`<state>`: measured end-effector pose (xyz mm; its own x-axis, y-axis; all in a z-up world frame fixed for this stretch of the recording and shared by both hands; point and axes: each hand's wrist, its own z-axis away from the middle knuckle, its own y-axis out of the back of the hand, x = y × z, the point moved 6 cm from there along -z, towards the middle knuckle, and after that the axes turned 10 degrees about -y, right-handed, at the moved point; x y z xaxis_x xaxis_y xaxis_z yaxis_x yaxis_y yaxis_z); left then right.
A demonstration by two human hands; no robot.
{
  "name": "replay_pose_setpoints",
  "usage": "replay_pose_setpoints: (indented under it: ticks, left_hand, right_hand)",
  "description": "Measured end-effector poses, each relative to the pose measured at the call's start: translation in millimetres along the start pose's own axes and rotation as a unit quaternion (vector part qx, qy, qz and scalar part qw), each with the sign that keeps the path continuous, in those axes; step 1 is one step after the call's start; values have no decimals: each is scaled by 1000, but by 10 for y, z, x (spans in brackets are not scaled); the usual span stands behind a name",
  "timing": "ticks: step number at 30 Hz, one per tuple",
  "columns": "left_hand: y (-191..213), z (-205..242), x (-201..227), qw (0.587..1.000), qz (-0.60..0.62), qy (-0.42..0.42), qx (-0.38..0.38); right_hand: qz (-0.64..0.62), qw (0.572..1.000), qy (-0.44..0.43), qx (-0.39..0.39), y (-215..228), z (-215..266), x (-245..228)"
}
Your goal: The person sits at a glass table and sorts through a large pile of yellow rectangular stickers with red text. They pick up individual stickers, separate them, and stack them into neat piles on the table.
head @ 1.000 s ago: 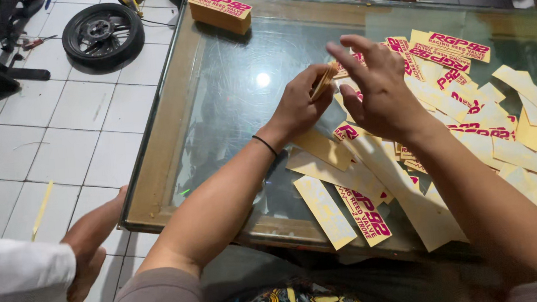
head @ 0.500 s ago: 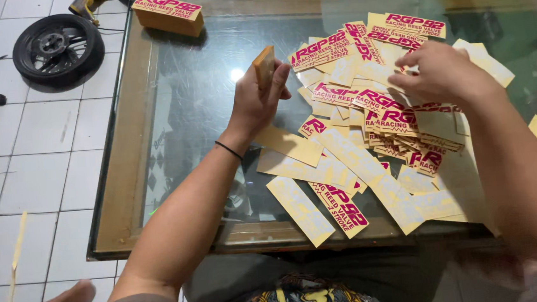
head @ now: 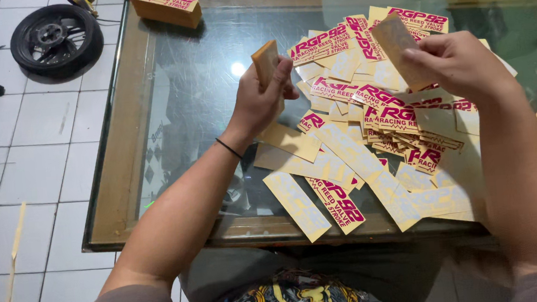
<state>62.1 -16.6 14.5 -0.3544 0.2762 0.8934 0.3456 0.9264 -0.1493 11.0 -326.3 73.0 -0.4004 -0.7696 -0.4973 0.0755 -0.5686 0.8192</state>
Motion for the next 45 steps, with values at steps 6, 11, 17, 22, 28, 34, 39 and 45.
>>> replay_pose_setpoints:
  ticks: [6,11,17,22,28,34,39,45]
  left_hand:
    - [-67,47,48,959,272,81,9]
    - [-142,53,-161,907,376,187,-22]
    - [-231,7,340,955,292,23,-35]
    - [-115,57,53,981,193,31,-9]
    - [-79,77,-36,986,168,18,-2]
    - [-148,78,207,975,216,-53,-26]
    - [-193,68,220,965,247,-87,-24]
    - [-55,80,-75,991,130,-7,3]
  right_hand:
    - [-119,982,142,25,-261,220,-239]
    - [-332,929,161,10,-603,572,-756]
    - [-262,943,197,59,-978,590,-1106]
    - [-247,950,180,58,-1102,484,-1140]
    - [-249,947,196,59,-1145,394,-1106]
    - [-251,945,199,61,-1120,357,-1093]
    - [-254,944,202,55,-1154,339,-1075]
    - [-256,942,211,54,-1154,365,-1099]
